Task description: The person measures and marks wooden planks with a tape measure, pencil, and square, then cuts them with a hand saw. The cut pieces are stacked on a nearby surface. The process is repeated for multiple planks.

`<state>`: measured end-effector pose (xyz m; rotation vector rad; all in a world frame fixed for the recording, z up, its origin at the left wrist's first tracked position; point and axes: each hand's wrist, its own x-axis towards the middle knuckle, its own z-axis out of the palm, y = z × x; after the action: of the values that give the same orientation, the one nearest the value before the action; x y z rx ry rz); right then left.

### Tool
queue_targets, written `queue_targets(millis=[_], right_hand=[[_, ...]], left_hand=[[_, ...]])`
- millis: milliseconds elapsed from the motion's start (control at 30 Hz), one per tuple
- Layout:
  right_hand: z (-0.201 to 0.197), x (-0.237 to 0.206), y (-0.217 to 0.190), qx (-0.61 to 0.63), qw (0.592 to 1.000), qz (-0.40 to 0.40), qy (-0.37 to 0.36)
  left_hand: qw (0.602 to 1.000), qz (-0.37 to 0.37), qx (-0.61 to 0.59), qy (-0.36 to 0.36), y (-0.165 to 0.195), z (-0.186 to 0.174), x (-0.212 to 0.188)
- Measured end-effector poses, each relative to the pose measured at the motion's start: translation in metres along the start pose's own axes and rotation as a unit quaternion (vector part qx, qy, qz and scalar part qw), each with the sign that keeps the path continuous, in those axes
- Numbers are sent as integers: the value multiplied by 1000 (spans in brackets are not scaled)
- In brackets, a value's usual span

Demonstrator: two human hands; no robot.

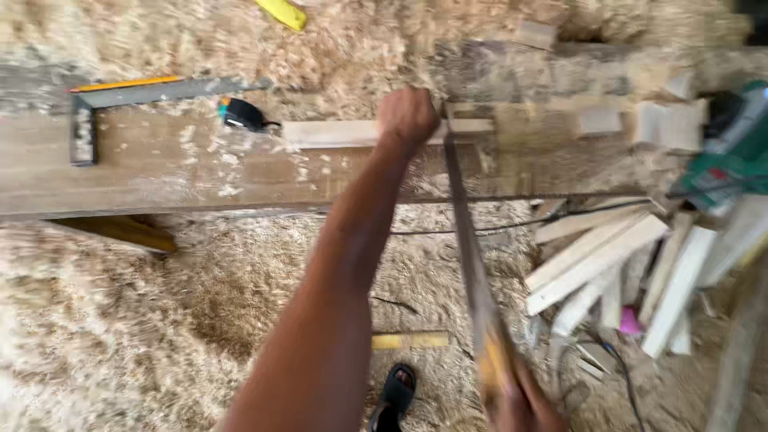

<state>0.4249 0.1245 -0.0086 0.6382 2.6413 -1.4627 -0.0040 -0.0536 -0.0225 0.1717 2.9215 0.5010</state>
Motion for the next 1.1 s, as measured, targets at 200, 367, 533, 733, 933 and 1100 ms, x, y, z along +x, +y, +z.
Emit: queue_targets(millis=[200, 367, 533, 733, 933, 1100], right_hand=[[30, 67, -79, 29, 995, 92, 21], [52, 145, -133, 7, 998, -63, 27], [22, 53, -17, -329, 856, -368, 150], [31, 37, -19, 29, 995, 97, -13], [17, 71, -49, 54, 997, -50, 16], [10, 42, -25, -8, 998, -64, 29]], left_hand=[[999, 22, -26, 2, -4, 14, 8], [999, 21, -35, 4, -5, 20, 5], [1000, 22, -5, -1, -3, 14, 7], [1000, 5, 5, 17, -6, 21, 18], [986, 54, 22, 156, -21, 24, 45], [996, 45, 7, 82, -20, 31, 32]])
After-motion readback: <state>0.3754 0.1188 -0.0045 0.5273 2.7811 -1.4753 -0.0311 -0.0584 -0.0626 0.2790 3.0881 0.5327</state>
